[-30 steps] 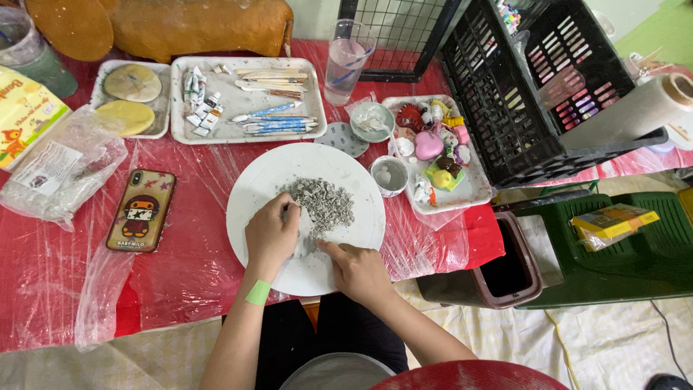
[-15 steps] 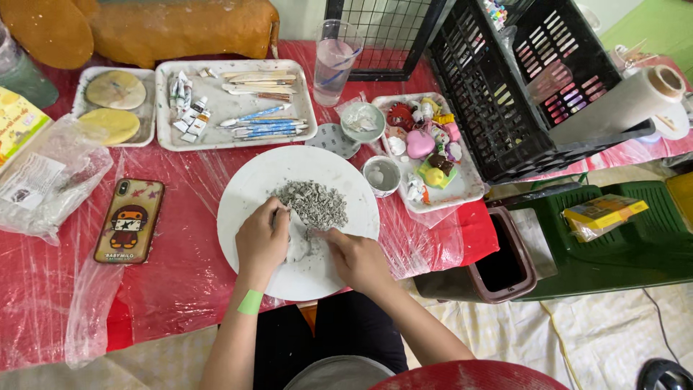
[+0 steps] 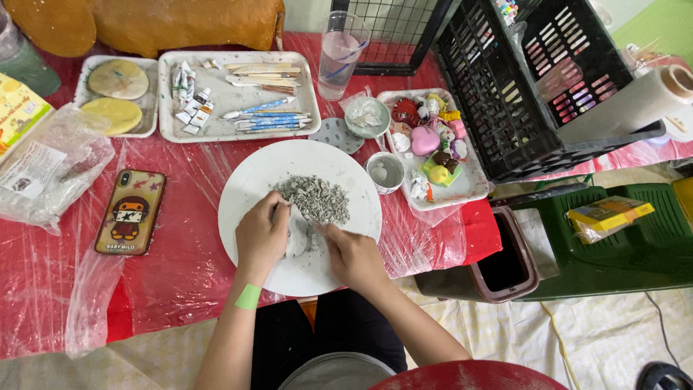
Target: The person kneads a lump of clay on a white plate, repeatedly folding and pressing shredded gray paper pulp into it. They turn the clay over, pull pieces from the pile, and work the material together by hand throughout the episode.
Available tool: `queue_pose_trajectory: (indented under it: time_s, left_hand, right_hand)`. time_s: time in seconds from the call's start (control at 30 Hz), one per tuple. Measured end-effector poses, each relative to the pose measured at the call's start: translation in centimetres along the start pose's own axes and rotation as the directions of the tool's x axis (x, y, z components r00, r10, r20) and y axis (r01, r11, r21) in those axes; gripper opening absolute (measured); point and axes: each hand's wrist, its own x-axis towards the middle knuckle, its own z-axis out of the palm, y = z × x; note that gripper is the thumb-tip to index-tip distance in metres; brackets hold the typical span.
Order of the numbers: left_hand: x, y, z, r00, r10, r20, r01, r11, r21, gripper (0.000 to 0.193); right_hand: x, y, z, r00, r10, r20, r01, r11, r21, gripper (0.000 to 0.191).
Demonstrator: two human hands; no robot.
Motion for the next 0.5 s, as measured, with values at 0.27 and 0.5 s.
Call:
queue_pose_trajectory:
  time_s: [0.27, 0.5]
  left_hand:
    - [-0.2, -0.8, 0.5, 0.994, 0.069, -0.079, -0.072, 0.997, -0.028, 0.024]
    - [0.2, -0.6, 0.6, 0.999, 0.019, -0.049, -0.018, 1.0, 0.019, 0.023]
  right_hand:
    - [1.1, -0.8, 0.9, 0.992, -0.127, -0.018, 0.127, 0.992, 0.002, 0.034]
    - [-0.7, -0.9, -0.1, 0.997, -0.076, 0.014, 0.076, 0.996, -0.052, 0.033]
